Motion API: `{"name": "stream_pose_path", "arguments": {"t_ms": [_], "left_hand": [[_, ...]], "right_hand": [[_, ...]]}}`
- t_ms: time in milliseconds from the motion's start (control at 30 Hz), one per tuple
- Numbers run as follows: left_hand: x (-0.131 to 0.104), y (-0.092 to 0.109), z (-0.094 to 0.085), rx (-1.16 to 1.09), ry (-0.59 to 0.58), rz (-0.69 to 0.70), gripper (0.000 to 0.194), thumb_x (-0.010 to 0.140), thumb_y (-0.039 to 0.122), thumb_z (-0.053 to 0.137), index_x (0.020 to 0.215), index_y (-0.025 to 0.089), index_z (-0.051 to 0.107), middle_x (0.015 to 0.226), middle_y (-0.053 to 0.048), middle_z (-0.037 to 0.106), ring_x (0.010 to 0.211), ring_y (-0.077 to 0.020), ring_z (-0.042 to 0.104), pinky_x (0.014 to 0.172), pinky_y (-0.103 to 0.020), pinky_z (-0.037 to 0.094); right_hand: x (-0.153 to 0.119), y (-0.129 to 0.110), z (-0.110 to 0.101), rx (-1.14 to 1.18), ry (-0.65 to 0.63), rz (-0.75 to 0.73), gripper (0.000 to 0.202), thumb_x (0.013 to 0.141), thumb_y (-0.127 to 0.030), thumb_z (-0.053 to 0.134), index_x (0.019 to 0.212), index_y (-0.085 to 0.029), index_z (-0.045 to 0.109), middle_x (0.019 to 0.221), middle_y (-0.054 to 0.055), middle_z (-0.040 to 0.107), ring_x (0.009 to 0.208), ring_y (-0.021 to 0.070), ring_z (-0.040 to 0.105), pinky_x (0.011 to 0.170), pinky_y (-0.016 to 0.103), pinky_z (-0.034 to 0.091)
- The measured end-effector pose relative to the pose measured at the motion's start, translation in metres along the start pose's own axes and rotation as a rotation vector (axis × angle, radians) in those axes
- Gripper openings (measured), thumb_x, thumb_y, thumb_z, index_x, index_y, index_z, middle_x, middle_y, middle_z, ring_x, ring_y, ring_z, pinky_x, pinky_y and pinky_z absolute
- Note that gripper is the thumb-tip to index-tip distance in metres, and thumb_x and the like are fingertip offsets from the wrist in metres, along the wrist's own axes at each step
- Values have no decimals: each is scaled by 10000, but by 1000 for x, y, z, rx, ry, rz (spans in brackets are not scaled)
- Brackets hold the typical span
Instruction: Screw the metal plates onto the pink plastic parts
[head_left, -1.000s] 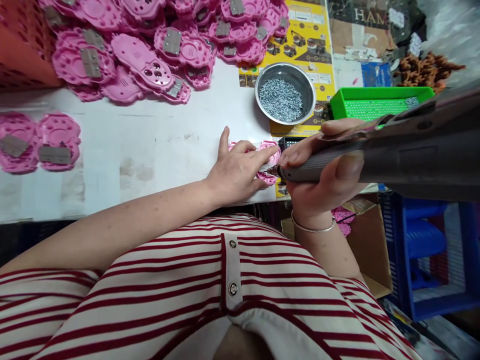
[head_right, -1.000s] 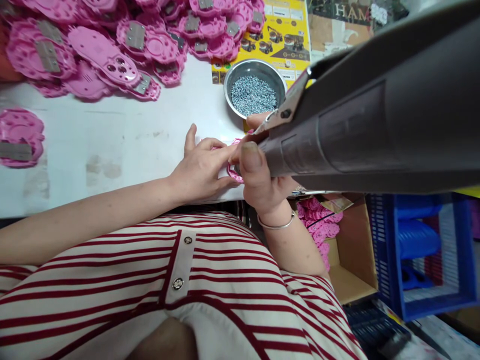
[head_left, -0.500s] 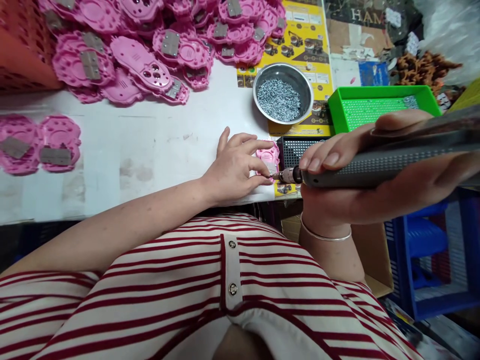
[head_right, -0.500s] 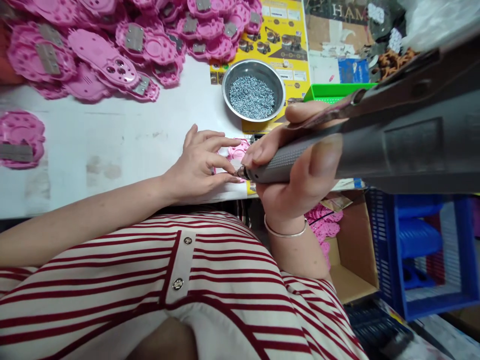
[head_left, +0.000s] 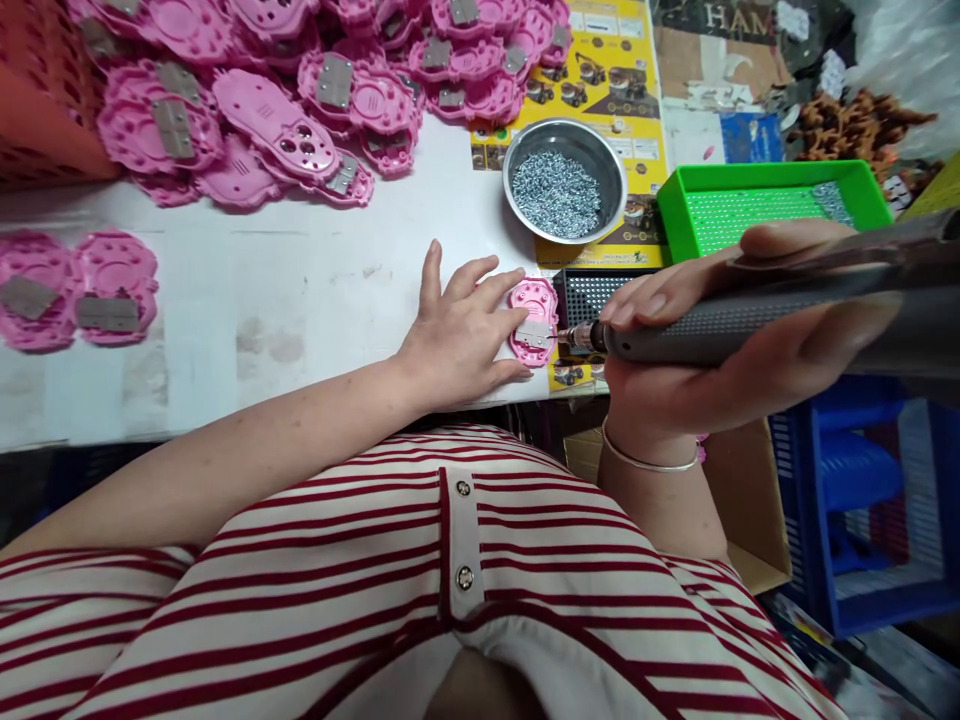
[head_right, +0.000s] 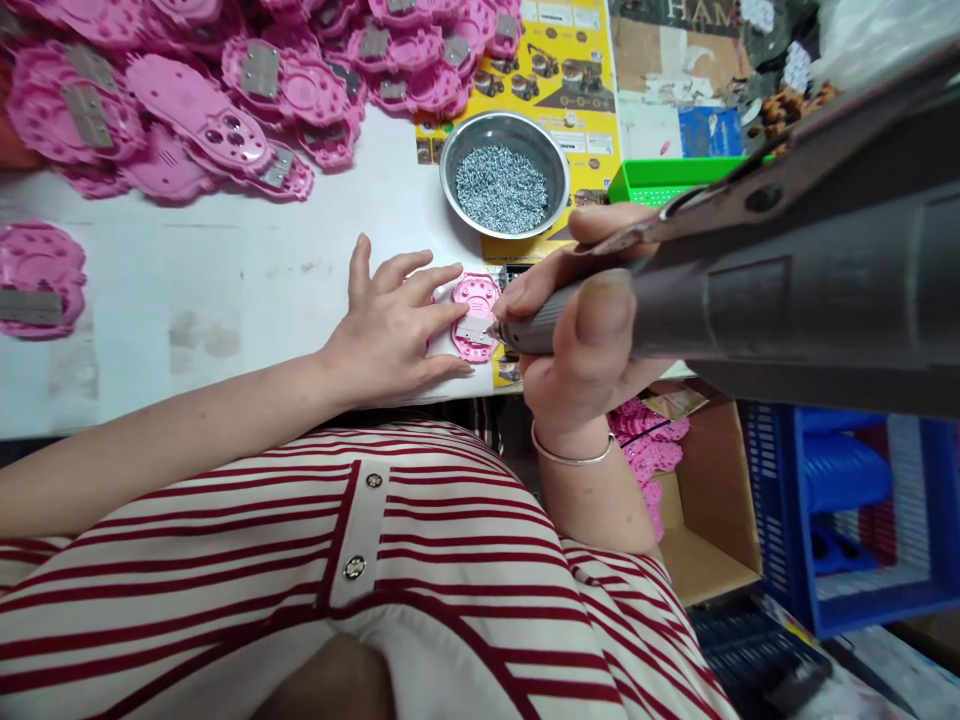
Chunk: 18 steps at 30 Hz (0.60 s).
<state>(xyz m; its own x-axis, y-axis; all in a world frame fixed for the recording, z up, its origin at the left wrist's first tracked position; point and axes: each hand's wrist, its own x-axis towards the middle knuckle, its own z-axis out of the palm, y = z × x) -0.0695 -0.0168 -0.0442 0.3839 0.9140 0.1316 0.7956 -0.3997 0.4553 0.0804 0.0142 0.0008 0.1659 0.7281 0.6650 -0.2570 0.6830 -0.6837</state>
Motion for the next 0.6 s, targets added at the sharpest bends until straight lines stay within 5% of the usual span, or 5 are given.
{"name": "stream_pose_path", "arguments": {"t_ms": [600], "left_hand": [[-1,3,2,50,17,14,401,863,472,719,1189,238,730,1476,-112,566,1411,-421,407,1216,-761,58]], "right_hand": [[3,-13,-3,-89,92,-28,196,926,-345,532,894,-290,717,602,-41,478,465,70,467,427,206,459]]}}
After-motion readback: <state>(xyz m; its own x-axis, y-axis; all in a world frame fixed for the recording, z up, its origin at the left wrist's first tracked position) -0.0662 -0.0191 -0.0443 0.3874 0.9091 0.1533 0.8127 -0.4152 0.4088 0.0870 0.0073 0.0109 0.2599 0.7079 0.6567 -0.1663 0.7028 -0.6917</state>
